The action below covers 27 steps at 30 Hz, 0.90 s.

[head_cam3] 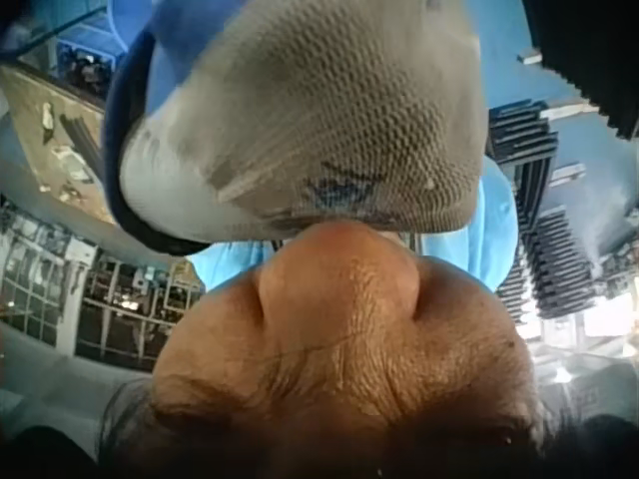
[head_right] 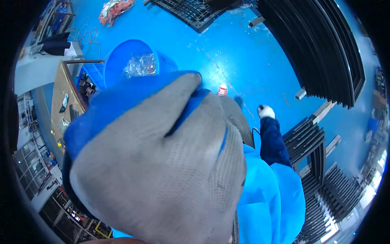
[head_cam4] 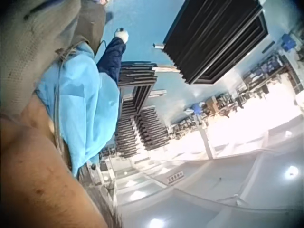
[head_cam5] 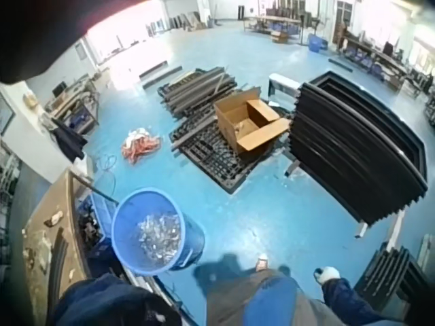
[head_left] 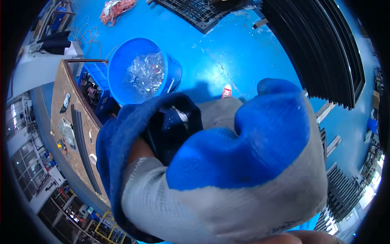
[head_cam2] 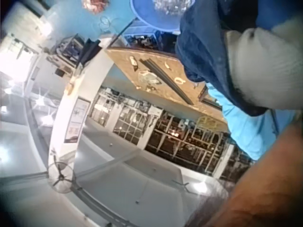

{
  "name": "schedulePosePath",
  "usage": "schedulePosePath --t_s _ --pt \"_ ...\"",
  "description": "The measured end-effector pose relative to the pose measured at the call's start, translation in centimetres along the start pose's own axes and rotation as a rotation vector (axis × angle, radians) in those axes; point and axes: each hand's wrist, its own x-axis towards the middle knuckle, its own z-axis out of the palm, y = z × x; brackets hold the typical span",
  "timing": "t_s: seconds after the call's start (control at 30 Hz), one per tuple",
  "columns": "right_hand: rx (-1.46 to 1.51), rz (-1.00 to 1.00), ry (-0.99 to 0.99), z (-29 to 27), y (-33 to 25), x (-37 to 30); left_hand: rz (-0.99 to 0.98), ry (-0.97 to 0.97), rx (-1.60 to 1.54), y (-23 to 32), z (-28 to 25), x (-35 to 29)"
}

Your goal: Assembling industrial metal frames by fitting parts together, using a hammer to secure them, applying sealant, and fastening with an electric driver.

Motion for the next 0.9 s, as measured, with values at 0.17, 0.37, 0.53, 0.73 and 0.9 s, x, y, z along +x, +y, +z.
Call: schedulePosePath --t_s 0.17,0.37,0.53,0.73,0.9 --pt "-0.058 -0.245 0.043 -7.4 -10.3 15.5 -0.057 -0.105 -0.127 -5.8 -0.6 9.7" --pt "-0.050 -0.471 0.081 -15.1 -24.8 28.7 -0.048 -0.108 -0.205 -17.3 -0.2 22.3" --pt "-0.145 -0.379 -0.082 -20.3 -35.6 39.9 -0.343 -0.198 -0.438 -30.7 15.7 23.8" --pt "0.214 -0.121 -0.071 -23.3 -35.7 56.7 -0.428 -0.161 -0.536 -37.8 24.0 33.6" --pt "0.423 -0.167 0.056 -25.7 -40.9 73.5 -0.634 -0.187 -0.829 -44.2 27.6 43.8"
